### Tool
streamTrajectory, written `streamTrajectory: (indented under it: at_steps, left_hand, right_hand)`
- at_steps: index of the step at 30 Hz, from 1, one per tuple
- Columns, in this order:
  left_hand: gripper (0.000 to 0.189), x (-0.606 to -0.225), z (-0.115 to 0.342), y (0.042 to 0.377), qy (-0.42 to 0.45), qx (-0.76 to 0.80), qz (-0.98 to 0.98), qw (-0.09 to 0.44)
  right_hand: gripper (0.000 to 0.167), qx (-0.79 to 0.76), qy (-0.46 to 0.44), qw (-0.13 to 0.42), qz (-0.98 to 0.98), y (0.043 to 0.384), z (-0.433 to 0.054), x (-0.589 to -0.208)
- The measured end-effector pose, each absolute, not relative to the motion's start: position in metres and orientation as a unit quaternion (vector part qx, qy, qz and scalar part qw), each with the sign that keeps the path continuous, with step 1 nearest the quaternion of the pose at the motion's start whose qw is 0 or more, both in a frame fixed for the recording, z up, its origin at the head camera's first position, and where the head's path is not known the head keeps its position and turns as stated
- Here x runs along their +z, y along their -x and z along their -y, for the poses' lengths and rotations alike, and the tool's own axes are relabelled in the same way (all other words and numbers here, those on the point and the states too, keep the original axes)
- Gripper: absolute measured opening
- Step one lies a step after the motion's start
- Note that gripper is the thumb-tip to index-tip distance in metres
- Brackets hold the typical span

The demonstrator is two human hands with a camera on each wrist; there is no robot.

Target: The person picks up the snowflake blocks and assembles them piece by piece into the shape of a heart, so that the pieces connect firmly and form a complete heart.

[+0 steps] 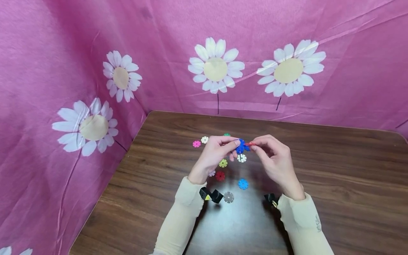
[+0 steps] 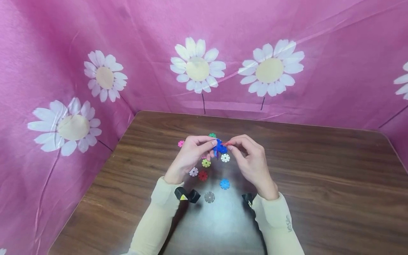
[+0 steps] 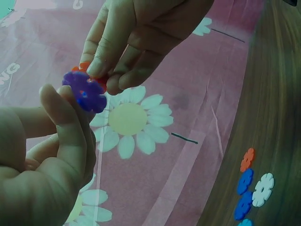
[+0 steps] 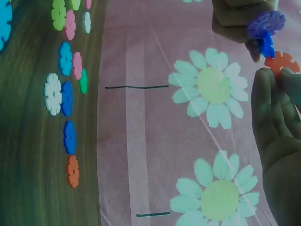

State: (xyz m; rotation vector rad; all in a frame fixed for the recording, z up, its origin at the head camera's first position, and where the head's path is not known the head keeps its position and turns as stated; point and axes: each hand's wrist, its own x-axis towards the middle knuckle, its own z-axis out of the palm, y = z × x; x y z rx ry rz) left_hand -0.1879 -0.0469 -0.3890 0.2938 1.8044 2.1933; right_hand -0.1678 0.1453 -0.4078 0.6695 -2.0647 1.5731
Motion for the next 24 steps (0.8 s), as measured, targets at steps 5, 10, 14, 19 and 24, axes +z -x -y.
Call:
streamTrajectory:
  at_steps: [5,10,14,19,24]
  left_hand:
    - [0.025,-0.388,0.045,0.187,-0.094,0.756,-0.630,0.150]
    - [0.027,-0.386,0.044,0.185,-0.076,0.762,-0.622,0.162]
    - [0.027,-0.385,0.043,0.182,-0.072,0.772,-0.607,0.175]
    - [0.028,-0.386,0.041,0.181,-0.078,0.770,-0.607,0.181]
    - [0.026,-0.388,0.044,0.184,-0.087,0.766,-0.612,0.175]
  right_hand:
    - [0.022,0.585,-0.249,0.229,0.737,0.168,-0.143,-0.409]
    - [0.016,0.640,-0.269,0.216,0.686,0.168,-0.143,-0.412]
    - [0.013,0.679,-0.281,0.195,0.650,0.168,-0.145,-0.414]
    - [0.016,0.695,-0.298,0.184,0.627,0.169,-0.147,-0.418]
    - [0.021,0.660,-0.275,0.169,0.679,0.173,-0.147,-0.420]
